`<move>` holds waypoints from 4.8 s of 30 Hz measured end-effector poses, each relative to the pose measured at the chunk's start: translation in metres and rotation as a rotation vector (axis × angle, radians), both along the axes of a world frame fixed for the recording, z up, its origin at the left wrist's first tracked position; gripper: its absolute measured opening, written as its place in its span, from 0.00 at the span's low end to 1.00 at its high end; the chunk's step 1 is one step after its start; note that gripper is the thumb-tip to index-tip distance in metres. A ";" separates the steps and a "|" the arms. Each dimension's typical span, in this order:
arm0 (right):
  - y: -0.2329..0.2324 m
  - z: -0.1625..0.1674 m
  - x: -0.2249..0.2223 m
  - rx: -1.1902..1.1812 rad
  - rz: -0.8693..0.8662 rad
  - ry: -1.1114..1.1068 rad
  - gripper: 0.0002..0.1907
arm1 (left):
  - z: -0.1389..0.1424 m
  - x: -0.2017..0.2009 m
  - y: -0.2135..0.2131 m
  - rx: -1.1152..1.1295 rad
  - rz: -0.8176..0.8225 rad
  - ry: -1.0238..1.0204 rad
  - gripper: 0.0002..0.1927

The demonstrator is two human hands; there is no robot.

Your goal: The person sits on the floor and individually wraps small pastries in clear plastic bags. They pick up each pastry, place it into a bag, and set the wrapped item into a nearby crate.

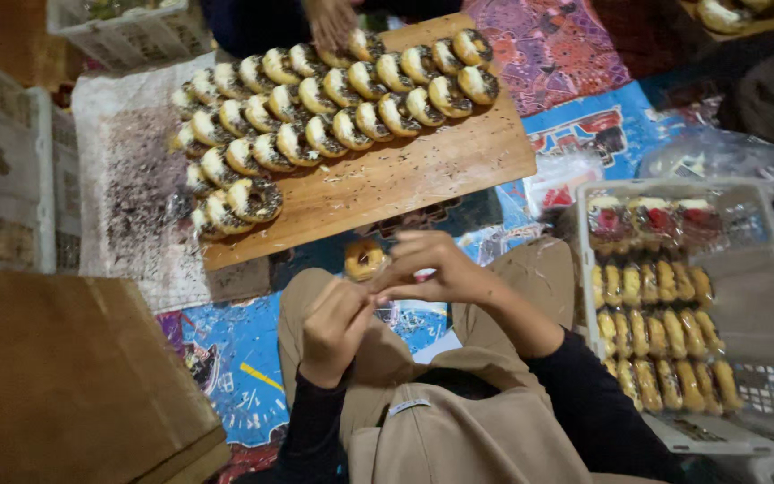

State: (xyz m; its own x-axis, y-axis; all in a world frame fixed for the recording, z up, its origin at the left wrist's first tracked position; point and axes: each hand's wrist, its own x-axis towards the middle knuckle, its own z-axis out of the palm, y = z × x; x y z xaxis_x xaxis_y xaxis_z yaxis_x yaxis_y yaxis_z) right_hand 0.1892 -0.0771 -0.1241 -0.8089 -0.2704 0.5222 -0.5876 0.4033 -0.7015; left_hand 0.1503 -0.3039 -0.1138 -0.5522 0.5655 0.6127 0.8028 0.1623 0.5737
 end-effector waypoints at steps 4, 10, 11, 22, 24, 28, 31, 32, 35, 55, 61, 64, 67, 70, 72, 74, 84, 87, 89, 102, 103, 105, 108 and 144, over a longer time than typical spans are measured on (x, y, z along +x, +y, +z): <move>-0.010 -0.027 0.002 0.137 -0.093 0.308 0.11 | -0.003 0.005 0.004 0.022 0.115 -0.041 0.08; 0.062 -0.139 -0.006 1.069 -0.611 0.483 0.20 | 0.015 0.003 -0.026 -0.013 0.104 0.095 0.09; 0.087 -0.149 -0.012 1.079 -0.638 0.272 0.22 | 0.016 0.002 -0.034 -0.017 0.122 0.160 0.08; -0.076 -0.157 -0.043 -0.647 -0.031 -0.203 0.09 | -0.135 -0.039 -0.032 0.311 0.579 -0.672 0.07; -0.101 -0.176 -0.057 -0.721 -0.332 -0.317 0.14 | -0.178 -0.042 -0.062 0.458 0.600 -0.696 0.07; -0.141 -0.249 -0.015 -0.540 -0.463 -0.366 0.12 | -0.264 -0.006 -0.114 0.368 0.632 -0.635 0.05; -0.151 -0.306 0.023 -0.549 -0.357 -0.611 0.12 | -0.312 0.031 -0.128 0.356 0.639 -0.943 0.06; -0.146 -0.319 0.028 -0.608 -0.308 -0.684 0.11 | -0.320 0.035 -0.127 0.369 0.648 -1.020 0.07; -0.099 -0.332 0.002 -0.604 -0.330 -0.901 0.05 | -0.326 0.010 -0.112 0.337 0.594 -1.077 0.10; 0.033 -0.298 -0.063 0.834 -0.792 -0.481 0.14 | -0.247 -0.048 0.034 -0.301 0.564 -0.261 0.20; 0.026 -0.272 -0.057 0.760 -0.567 -0.731 0.08 | -0.250 -0.001 0.053 -0.150 0.388 -0.459 0.17; 0.022 -0.254 -0.032 0.783 -0.521 -0.421 0.09 | -0.263 -0.012 0.075 0.143 0.306 -0.551 0.25; 0.016 -0.236 0.014 0.853 -0.528 -0.315 0.12 | -0.265 -0.023 0.105 -0.027 0.171 -0.907 0.20; 0.023 -0.225 0.043 0.943 -0.612 -0.185 0.18 | -0.264 0.001 0.126 -0.173 -0.104 -0.831 0.16; 0.029 -0.225 0.044 0.963 -0.655 -0.076 0.22 | -0.252 0.016 0.131 -0.084 -0.163 -0.249 0.16; 0.030 -0.228 0.030 0.894 -0.673 0.016 0.25 | -0.238 0.012 0.118 -0.021 -0.066 -0.218 0.18; -0.091 -0.181 -0.120 0.281 -0.343 -0.218 0.37 | -0.190 -0.065 -0.027 0.338 0.198 -0.152 0.18; -0.155 -0.174 -0.145 0.230 0.103 -0.138 0.36 | -0.208 -0.114 -0.083 0.926 0.169 -0.846 0.11; -0.185 -0.179 -0.169 0.157 0.223 -0.289 0.37 | -0.224 -0.153 -0.126 1.391 0.229 -1.137 0.07; -0.146 -0.187 -0.282 0.213 -0.652 -0.331 0.63 | -0.253 -0.106 -0.147 1.819 0.247 -1.308 0.09; -0.116 -0.187 -0.268 0.245 -0.573 -0.479 0.66 | -0.254 -0.101 -0.150 1.811 0.246 -1.294 0.08; -0.047 -0.188 -0.232 0.082 -0.346 -0.445 0.67 | -0.255 -0.092 -0.155 1.786 0.241 -1.269 0.09; 0.041 -0.191 -0.177 -0.004 -0.474 -0.546 0.62 | -0.255 -0.083 -0.149 1.737 0.273 -1.323 0.11; -0.069 -0.071 0.008 -0.319 -0.557 -0.099 0.60 | -0.152 -0.048 0.056 1.656 -0.476 -1.236 0.27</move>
State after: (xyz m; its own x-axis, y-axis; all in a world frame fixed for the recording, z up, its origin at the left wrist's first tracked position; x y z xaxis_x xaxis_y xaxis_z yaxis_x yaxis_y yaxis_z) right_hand 0.1970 -0.1464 -0.1956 -0.8316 0.3595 0.4234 -0.2773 0.3917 -0.8773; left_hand 0.1022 -0.2479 -0.2653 -0.9758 0.1995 0.0892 -0.1937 -0.9786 0.0696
